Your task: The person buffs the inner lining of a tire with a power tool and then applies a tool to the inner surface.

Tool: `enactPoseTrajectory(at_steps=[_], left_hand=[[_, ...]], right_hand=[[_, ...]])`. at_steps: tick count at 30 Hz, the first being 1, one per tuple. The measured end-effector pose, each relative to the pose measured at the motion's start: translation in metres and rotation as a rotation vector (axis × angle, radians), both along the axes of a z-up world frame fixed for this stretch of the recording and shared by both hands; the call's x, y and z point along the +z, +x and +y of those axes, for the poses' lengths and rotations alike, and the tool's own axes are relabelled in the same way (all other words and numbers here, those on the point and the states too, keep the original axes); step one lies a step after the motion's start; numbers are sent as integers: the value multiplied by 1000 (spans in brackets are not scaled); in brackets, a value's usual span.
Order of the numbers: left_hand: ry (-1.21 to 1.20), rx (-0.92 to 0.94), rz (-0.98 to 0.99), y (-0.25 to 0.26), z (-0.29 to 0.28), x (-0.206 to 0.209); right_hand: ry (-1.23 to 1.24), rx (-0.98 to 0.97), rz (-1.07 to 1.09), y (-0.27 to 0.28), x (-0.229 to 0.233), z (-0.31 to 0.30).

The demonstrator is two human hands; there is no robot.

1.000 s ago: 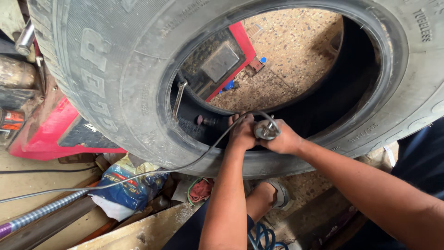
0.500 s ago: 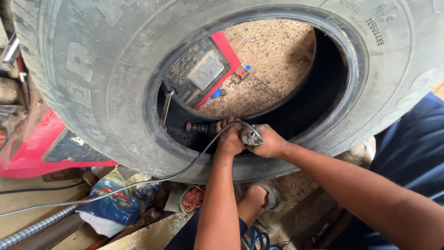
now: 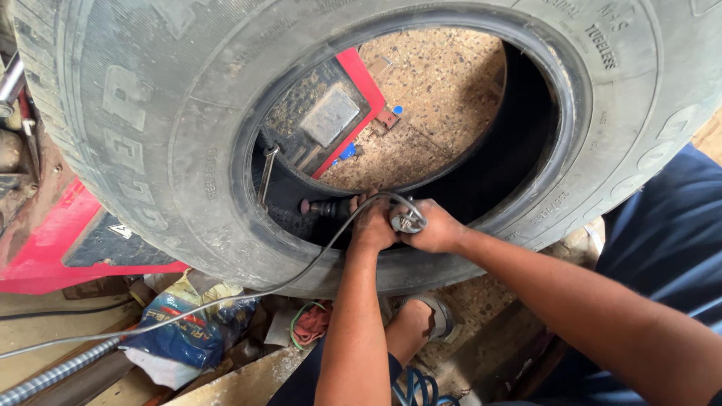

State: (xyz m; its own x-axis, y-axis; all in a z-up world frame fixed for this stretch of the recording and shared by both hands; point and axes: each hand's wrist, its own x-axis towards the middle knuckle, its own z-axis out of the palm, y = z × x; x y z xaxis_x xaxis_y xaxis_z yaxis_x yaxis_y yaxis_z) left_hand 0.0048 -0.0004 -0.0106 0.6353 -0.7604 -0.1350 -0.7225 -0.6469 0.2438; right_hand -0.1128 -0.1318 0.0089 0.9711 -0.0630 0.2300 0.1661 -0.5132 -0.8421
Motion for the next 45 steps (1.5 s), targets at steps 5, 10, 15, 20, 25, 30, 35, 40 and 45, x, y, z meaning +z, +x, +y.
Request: enactPoseTrajectory(at_steps=[5,10,15,20,25,30,35,40,45], left_hand=[[-57,-2,-77,5,3,-9],[-38,26,43,3,-1,1],[106,72,26,2,-2,11],[30,47,65,8,-1,-7],[56,76,8,7,-2,-3],[103,79,55,6,-6,1],[108,88,18,6,-3,2],[139,128,58,2,-2,2],[211,129,82,5,-8,9]], right_hand=[[1,24,-28,7,-7,-2],[-11,7,-22,5,-6,-1],[7,58,-31,11,-10,-2],[26,36,32,11,-20,-5],[159,31,8,11,-15,-4],[73,29,93,15,-20,-7],[83,21,53,15,-24,-4],[97,60,40,16,-34,-5],[-15,53,6,17,-29,-8]])
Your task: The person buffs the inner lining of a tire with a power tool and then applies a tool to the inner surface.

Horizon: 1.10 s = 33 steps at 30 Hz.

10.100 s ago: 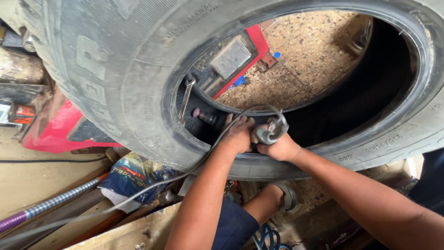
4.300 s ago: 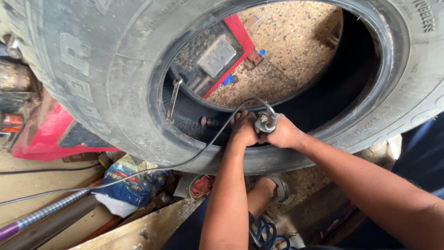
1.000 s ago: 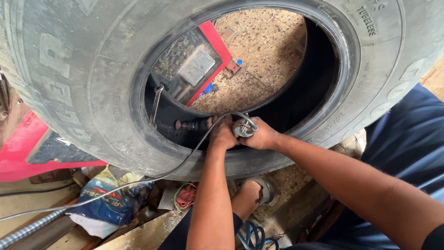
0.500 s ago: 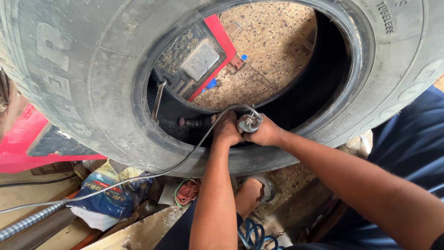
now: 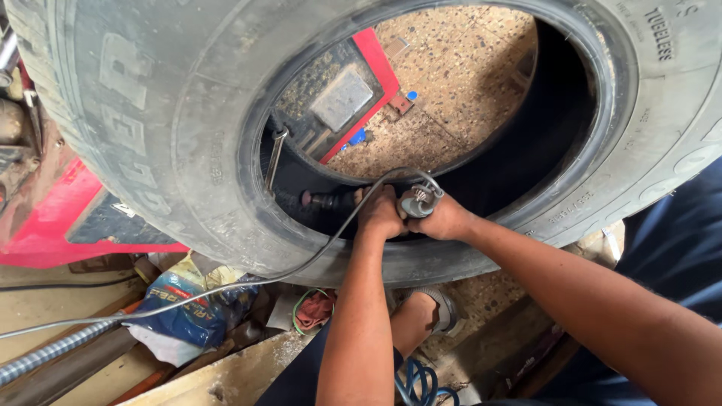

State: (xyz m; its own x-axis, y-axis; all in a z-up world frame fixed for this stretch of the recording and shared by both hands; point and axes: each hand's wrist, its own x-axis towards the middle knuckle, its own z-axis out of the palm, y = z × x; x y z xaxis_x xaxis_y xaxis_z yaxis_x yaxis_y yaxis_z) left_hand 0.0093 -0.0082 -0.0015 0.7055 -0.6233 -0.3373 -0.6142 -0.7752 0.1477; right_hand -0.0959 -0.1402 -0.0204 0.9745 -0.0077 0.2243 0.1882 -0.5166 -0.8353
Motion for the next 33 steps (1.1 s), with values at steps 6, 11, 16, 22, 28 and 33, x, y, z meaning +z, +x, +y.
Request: enactPoseTrajectory(at_steps=[6,11,16,22,28,33], left_hand=[[-73,-21,-102,3,8,-9],[-269,-156,-157,-5,9,-23],[-389,-166,-173,-4,14,-15],[-345,-208,-71,-6,11,-8],[-308,-175,-45,-7,7,2],[-295,-46,-78,-13,19,-5]], right_hand=[[192,0,-17,-1,9,8],[86,-101,46,-19,28,11],[166,-81,-14,-20,38,15],[196,-148,48,-29,45,20],[212,-157,35,-31,49,20],[162,-184,-4,-27,42,23]])
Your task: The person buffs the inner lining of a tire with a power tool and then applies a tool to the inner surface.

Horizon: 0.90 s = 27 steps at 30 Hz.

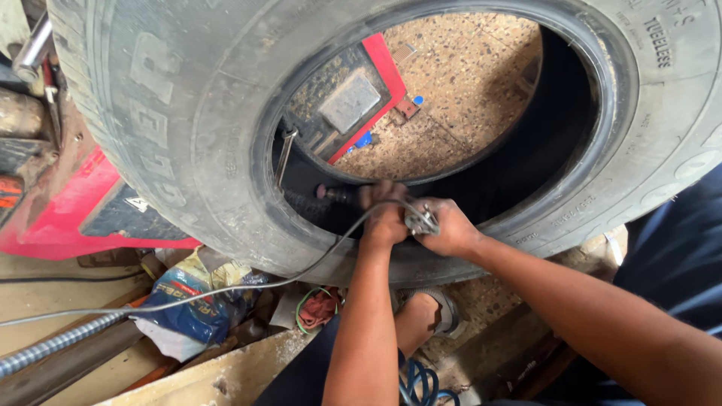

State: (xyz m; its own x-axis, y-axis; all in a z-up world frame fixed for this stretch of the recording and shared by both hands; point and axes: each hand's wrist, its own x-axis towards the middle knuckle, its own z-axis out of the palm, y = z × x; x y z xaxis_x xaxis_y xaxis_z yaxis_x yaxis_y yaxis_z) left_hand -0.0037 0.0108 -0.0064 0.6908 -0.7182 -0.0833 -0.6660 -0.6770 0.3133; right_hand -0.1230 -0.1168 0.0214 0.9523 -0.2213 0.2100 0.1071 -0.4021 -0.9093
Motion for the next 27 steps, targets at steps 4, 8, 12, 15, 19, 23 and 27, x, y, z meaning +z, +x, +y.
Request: enactPoseTrajectory(at_steps=[4,8,12,15,19,23,27], left_hand=[[-499,331,-151,16,-9,-47],[-1426,1122,496,38,-8,-104],[-1690,1309,1211,52,-16,-104],[-1560,1279,1042,33,-33,-95],[-1577,1403,1001,37,-31,-68],[-1604,1273,972,29,-31,-59],[-1512,1266,1014,15,-34,-59]], right_hand=[[47,-54,30,15,-8,-7],[244,-151,171,10,-17,-14],[332,-179,178,3,-10,-17],[325,-220,237,-8,1,-17],[242,-207,210,-2,7,-11],[97,-39,249,-2,13,-22],[-18,192,101,-10,26,-39]])
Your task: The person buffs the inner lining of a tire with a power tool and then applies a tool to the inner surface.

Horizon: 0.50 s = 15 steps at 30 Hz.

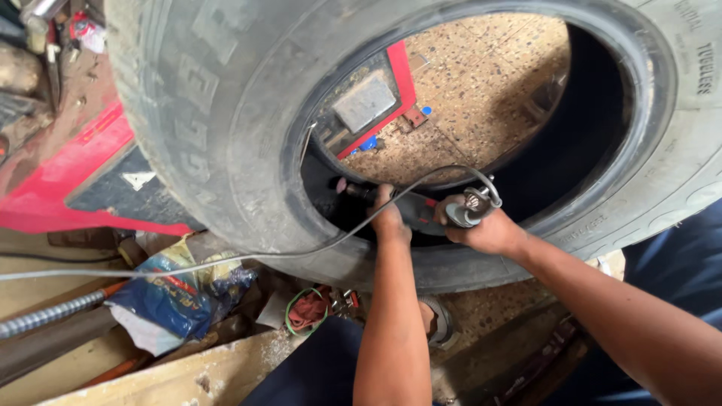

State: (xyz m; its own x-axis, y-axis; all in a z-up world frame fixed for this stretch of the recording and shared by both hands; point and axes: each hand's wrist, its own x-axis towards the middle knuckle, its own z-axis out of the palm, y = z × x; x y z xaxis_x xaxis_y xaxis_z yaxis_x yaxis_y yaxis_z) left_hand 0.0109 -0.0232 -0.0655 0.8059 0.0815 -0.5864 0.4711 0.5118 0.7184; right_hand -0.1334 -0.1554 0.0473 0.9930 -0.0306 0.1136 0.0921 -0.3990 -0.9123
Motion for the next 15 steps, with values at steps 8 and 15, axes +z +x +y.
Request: enactPoseTrajectory(at_steps=[8,15], left_hand=[[-2,43,-38,9,4,-9],[-12,122,-13,25,8,1]], right_hand=[[-46,-78,-150,-2,-26,17],[-93,-219,-28,8,-29,35]])
